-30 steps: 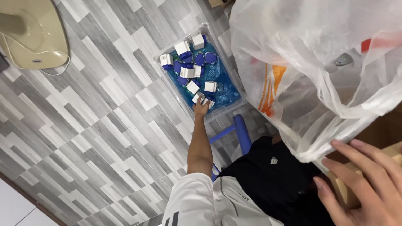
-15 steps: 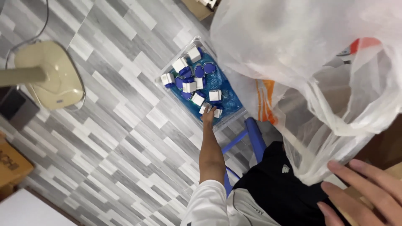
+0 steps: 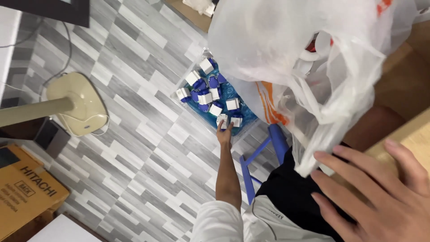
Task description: Assembling electrical socket components using a screwdriver and manual manipulation of plastic parts.
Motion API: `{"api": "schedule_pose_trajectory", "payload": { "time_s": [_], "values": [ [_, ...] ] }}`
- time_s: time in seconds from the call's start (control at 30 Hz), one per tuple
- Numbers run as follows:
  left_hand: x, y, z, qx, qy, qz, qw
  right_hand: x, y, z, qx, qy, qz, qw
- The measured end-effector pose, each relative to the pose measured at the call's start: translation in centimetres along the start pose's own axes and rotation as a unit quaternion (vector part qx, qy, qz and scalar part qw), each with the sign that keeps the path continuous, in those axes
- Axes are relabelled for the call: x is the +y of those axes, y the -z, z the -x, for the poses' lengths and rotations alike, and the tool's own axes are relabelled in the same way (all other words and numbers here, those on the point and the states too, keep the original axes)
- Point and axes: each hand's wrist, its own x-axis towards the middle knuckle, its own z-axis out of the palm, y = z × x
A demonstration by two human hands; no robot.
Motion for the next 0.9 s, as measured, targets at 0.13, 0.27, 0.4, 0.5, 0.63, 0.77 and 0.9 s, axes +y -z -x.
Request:
{"api": "schedule_pose_trajectory", "payload": {
  "time_s": [0.13,0.27,0.4,0.5,0.63,0.77,0.9],
  "values": [
    [-0.1,1.9,3.2,-0.002,-0.062,0.023,0.998,-0.1,1.1,0.7,-0.009,0.004,0.026,1.000],
    [2.0,4.7,9.0,-0.059,-0.099,0.105,0.988,-0.1,2.0,1.6,0.019,0.054,0.056,0.997],
    [4.0,8.2,15.9,-0.141,-0.209,0.177,0.951,-1.0,2.9,3.2,0.067,0.068,0.056,0.994],
    [6.5,11.1,23.4,-0.216,-0.344,0.190,0.894,-0.5,1.9,5.4,0.097,0.079,-0.037,0.991],
    [9.8,12.3,34.1,-0.363,-0.501,0.225,0.753,-2.1,4.8,7.8,0.156,0.051,-0.143,0.976],
    [11.4,10.3,42.9,-0.493,-0.550,0.249,0.626,-2.0,6.6,12.4,0.138,-0.065,-0.338,0.929],
    [8.5,5.5,48.1,-0.622,-0.509,0.253,0.539,-2.6,9.5,17.9,0.143,-0.117,-0.446,0.876]
  ]
}}
